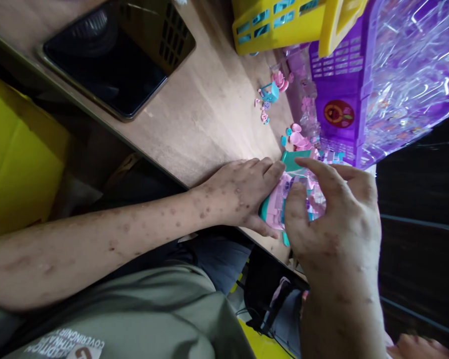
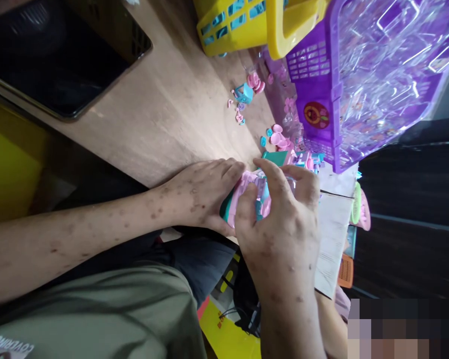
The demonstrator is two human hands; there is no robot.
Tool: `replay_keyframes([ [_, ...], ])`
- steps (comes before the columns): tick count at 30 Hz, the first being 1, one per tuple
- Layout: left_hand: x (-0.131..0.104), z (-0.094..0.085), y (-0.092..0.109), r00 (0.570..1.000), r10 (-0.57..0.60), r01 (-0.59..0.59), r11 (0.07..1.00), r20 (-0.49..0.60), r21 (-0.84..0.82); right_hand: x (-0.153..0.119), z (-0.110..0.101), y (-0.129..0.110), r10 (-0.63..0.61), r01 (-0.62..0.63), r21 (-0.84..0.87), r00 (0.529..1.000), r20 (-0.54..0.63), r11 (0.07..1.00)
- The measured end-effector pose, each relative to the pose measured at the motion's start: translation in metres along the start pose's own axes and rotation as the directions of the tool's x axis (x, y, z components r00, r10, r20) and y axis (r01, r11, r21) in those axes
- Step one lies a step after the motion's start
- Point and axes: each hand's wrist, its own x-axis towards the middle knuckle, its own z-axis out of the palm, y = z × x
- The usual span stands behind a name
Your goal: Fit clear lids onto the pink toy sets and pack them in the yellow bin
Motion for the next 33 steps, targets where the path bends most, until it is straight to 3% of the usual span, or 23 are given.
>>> replay_keyframes([
  [4,0.000,-0.002,0.001,0.999,-0.018,0.019,1.000,0.034,-0.002,0.003,0.001,-0.005,-0.003,0.003,-0.046,1.000,-0.013,0.999],
  [15,0.004,0.001,0.006,0.998,-0.057,0.057,0.998,0.004,-0.013,-0.001,0.007,-0.007,0.000,-0.003,-0.053,0.998,-0.055,0.999],
  [18,0.003,0.002,0.003,0.999,-0.051,0.051,0.998,-0.003,-0.024,-0.002,0.007,0.003,0.002,-0.003,-0.015,1.000,-0.022,1.000],
  [22,0.001,0.003,0.000,0.999,-0.017,0.017,1.000,-0.029,-0.021,0.006,-0.011,0.025,-0.024,0.005,0.154,0.993,0.120,0.988],
  [25,0.001,0.002,0.000,1.000,-0.009,0.009,1.000,-0.011,-0.016,0.020,-0.021,0.034,-0.009,-0.010,0.199,0.995,0.096,0.980],
  [27,0.001,0.001,0.001,1.000,-0.020,0.020,0.999,-0.010,-0.029,0.030,-0.014,0.038,-0.030,0.018,0.240,0.998,0.049,0.971],
  [29,0.001,0.000,0.001,0.999,-0.040,0.038,0.997,-0.025,-0.060,0.038,0.004,0.041,-0.065,0.035,0.338,0.995,0.078,0.940],
  [33,0.000,0.001,0.000,0.998,-0.035,0.030,0.992,-0.044,-0.121,0.039,0.038,0.048,0.005,-0.069,0.544,0.993,0.118,0.836],
])
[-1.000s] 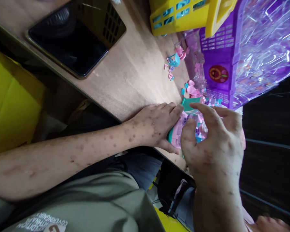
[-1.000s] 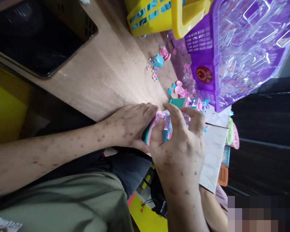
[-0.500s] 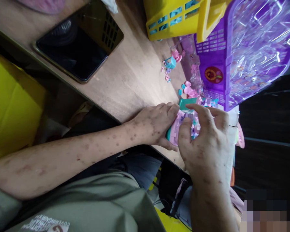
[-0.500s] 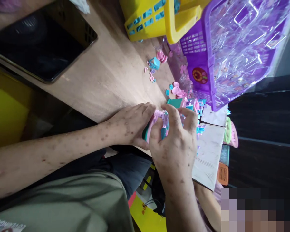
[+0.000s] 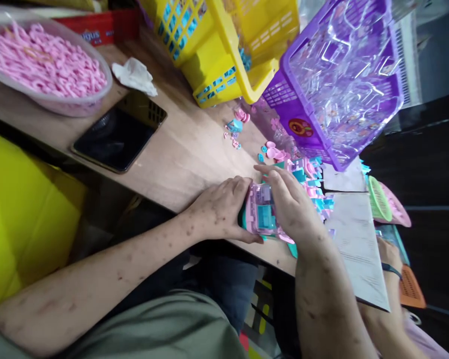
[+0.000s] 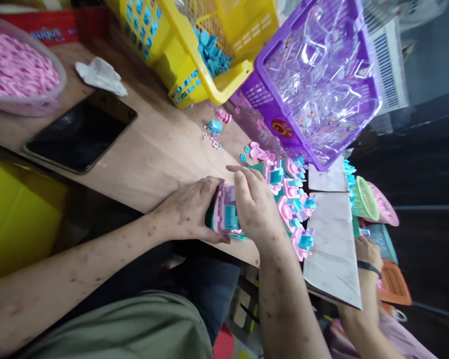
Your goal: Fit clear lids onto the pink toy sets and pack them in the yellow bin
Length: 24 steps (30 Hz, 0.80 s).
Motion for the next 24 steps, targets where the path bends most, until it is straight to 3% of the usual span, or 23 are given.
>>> replay_keyframes([
  [8,-0.001,0.003,0.000,0.999,0.029,-0.032,0.997,-0.038,-0.072,0.004,0.001,0.011,0.109,-0.111,0.223,0.994,0.022,0.968],
  [12,-0.004,-0.007,-0.002,0.998,0.040,-0.044,0.995,-0.051,-0.088,0.009,0.019,0.014,0.192,-0.159,0.546,0.981,-0.004,0.822],
  [15,-0.016,-0.041,-0.009,0.999,-0.039,0.038,0.999,-0.031,-0.028,-0.001,0.028,-0.004,0.206,-0.058,0.644,0.966,-0.157,0.763],
  [18,-0.025,-0.095,-0.021,0.992,-0.125,0.125,0.978,-0.008,0.167,-0.024,0.020,-0.018,0.025,0.170,0.523,0.938,-0.345,0.836],
  [19,-0.025,-0.111,-0.023,0.992,-0.114,0.124,0.958,-0.052,0.259,-0.034,0.016,-0.015,-0.028,0.217,0.440,0.917,-0.399,0.871],
  [20,-0.025,-0.124,-0.023,0.989,-0.076,0.114,0.936,-0.124,0.332,-0.045,0.012,-0.008,-0.049,0.225,0.348,0.892,-0.450,0.910],
  [22,-0.021,-0.139,-0.019,0.974,0.070,0.046,0.869,-0.214,0.493,-0.067,0.010,0.016,0.017,0.116,0.204,0.832,-0.555,0.972],
  [24,-0.017,-0.141,-0.012,0.961,0.212,-0.054,0.771,-0.177,0.634,-0.084,0.017,0.045,0.136,-0.059,0.144,0.779,-0.613,0.988],
])
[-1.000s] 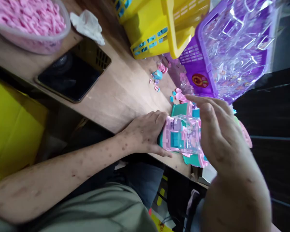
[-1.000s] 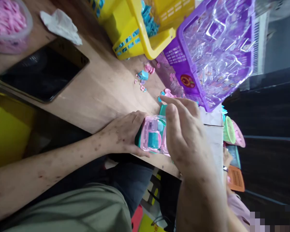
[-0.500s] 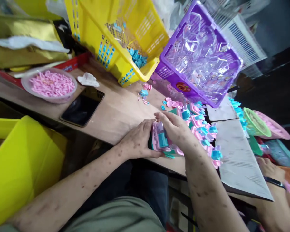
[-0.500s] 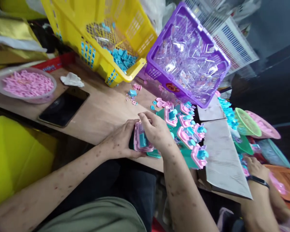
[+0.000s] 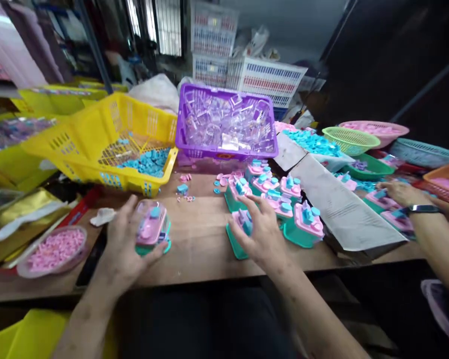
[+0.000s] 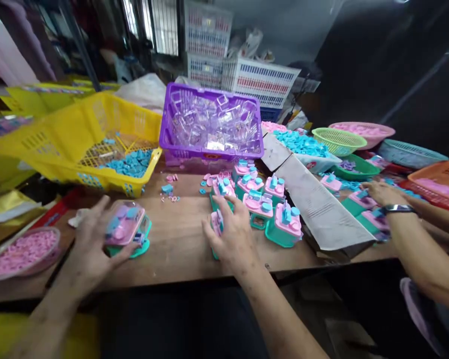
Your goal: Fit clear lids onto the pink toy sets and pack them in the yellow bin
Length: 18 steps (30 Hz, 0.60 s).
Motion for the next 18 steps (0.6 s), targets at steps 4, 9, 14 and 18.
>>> replay_keyframes([
  [4,0.012,-0.002,0.009,0.991,0.100,-0.116,0.972,0.089,0.206,-0.027,0.014,0.033,0.157,-0.151,-0.053,0.981,0.118,0.987],
  [9,0.009,-0.003,0.026,0.986,0.165,-0.153,0.943,-0.019,0.296,-0.035,0.025,-0.004,0.139,-0.163,0.068,0.952,0.273,0.984],
  [14,-0.015,0.058,0.071,0.992,0.119,-0.114,0.985,0.036,-0.126,0.053,-0.022,-0.008,0.056,-0.062,0.011,0.954,0.296,0.998],
  [18,-0.023,0.118,0.083,0.954,-0.102,0.222,0.872,0.282,-0.437,0.181,-0.050,0.054,0.193,-0.160,-0.178,0.964,0.185,0.971],
])
